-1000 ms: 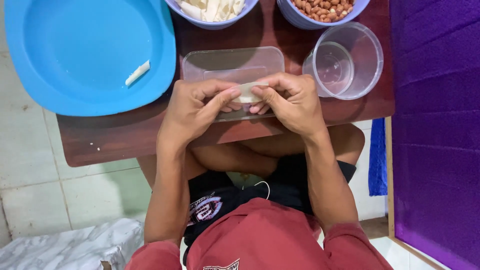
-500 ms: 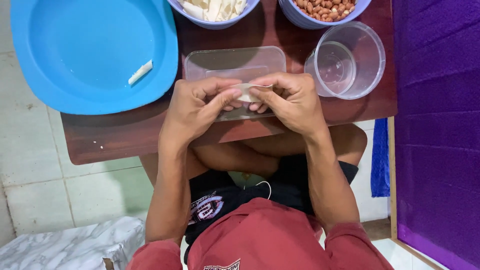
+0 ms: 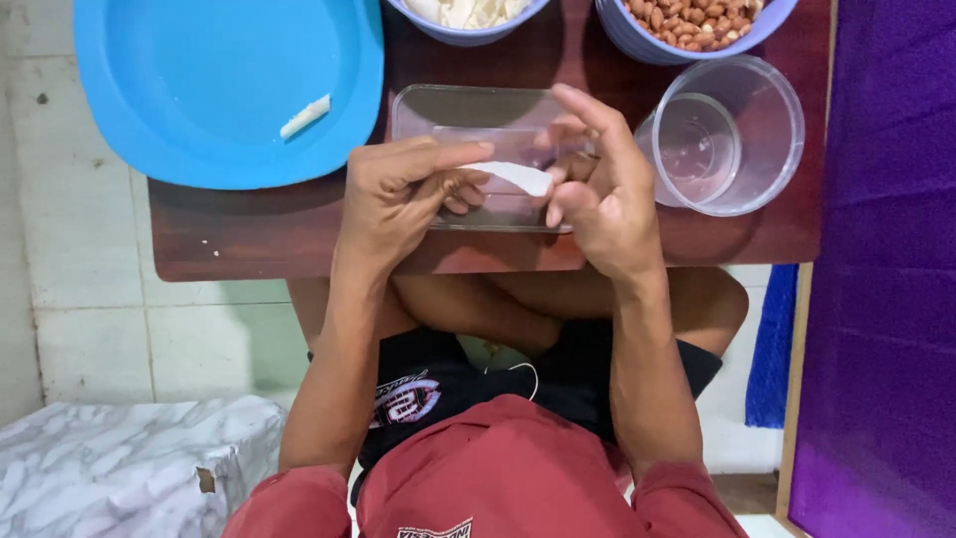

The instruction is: Manually wrapping small food items into thin dough wrappers to prepare snacks.

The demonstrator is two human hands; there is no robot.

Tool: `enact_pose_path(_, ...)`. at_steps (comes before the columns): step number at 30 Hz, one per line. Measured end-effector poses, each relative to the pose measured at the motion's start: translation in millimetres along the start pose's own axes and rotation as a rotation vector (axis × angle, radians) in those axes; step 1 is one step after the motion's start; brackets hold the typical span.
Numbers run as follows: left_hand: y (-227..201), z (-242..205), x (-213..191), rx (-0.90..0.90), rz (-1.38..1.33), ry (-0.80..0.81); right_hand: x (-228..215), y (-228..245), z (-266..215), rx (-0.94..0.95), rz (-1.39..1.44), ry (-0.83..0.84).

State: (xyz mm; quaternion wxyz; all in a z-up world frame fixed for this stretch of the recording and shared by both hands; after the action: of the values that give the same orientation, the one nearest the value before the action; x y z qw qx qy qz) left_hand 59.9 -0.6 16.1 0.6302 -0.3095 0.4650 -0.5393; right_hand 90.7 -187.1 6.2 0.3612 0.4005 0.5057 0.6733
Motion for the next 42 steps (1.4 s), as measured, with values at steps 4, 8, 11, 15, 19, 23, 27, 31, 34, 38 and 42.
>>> enact_pose_path(4,-5.4,1.3,-1.0,0.085,0.079,-0.014,6.4,2.5,3.0,0.087,0.001,-0.016)
enact_pose_path(8,-7.8,5.7,5.3,0.051,0.035,0.053,-0.6,-5.9,2.7,-0.005,0.005,-0.066)
enact_pose_path(11,5.9,4.4,8.8,-0.106,-0.062,0.049,-1.3,-6.7,1.9,-0.096,0.018,-0.054)
enact_pose_path(15,6.5,7.1,12.6,-0.205,0.055,0.036,0.0,-6.2,1.5,-0.132,-0.002,-0.024)
enact_pose_path(19,20.6,4.7,9.0,-0.212,-0.033,0.012,0.3,-12.2,0.3,-0.078,0.027,-0.024)
enact_pose_path(23,14.6,7.4,6.0,-0.205,-0.047,0.032,-2.3,-17.7,1.9,-0.035,-0.039,-0.054)
enact_pose_path(27,2.9,10.2,13.9,-0.250,0.006,0.054,-9.5,-25.4,-0.5,-0.060,-0.064,-0.096)
enact_pose_path(31,9.0,8.1,11.0,-0.258,-0.069,0.038,-2.5,-22.7,1.5,-0.032,-0.135,-0.113)
enact_pose_path(34,9.9,7.8,10.0,-0.247,-0.050,0.030,3.2,-13.6,2.8,-0.058,-0.091,-0.143)
enact_pose_path(38,5.3,9.7,10.5,-0.234,-0.053,0.015,7.7,-4.8,4.9,-0.094,-0.146,-0.129)
enact_pose_path(42,2.5,9.6,11.1,-0.235,-0.089,0.040,8.3,-10.6,1.2,-0.083,-0.140,-0.122)
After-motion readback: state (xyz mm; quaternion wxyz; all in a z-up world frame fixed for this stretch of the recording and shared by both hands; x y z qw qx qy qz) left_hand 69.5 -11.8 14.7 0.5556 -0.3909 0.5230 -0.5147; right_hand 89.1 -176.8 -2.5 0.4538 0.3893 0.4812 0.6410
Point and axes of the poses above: each hand's wrist, its own z-axis towards the middle knuckle, its own x-axis out of the palm, y = z × x, the point moved 8 cm from there along z, towards the middle knuckle, and after that the axes turned 11 degrees about z, right-handed, at the moved point
